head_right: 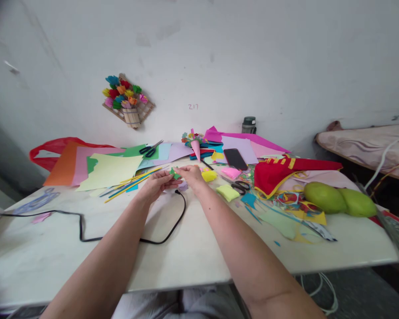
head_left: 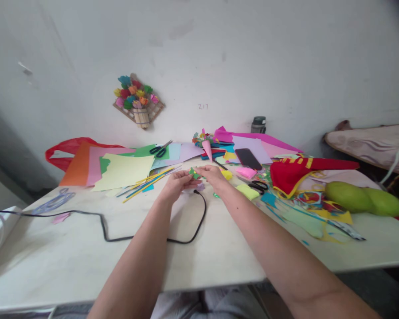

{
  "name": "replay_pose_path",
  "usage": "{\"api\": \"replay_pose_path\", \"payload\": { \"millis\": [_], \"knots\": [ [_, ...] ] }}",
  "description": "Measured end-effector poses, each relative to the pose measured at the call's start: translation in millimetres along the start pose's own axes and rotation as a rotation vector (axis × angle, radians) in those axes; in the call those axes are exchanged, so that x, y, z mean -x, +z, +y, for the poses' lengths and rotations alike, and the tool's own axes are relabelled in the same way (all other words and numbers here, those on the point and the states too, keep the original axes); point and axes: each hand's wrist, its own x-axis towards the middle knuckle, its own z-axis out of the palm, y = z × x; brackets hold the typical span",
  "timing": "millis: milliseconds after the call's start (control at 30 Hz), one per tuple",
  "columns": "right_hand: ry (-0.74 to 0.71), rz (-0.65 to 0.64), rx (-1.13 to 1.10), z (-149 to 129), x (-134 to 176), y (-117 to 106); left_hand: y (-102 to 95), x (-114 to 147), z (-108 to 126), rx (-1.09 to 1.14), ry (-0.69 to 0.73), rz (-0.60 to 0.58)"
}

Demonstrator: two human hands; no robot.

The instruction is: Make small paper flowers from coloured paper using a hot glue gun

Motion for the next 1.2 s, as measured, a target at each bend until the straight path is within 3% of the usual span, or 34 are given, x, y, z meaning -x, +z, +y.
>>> {"api": "replay_pose_path", "payload": {
  "millis": [400,700,1000,1200],
  "knots": [
    [-0.029,0.002,-0.083,3.2,-2.9,1.3,1.8,-1.2,-1.0,0.025,0.003,-0.019],
    [0.013,0.02,0.021,1.5,-1.6,0.9,1.1,-1.0,-1.5,0.01,-0.027,-0.009],
    [0.055,-0.036,-0.003,-1.8,-1.4,-4.1,3.2,1.5,1.2,0.035,-0.015,0.022],
    [0.009,-0.034,-0.025,-2.7,0.4,-4.5,1.9,0.2,-0.4,0.05,0.01,0.072]
  ]
}}
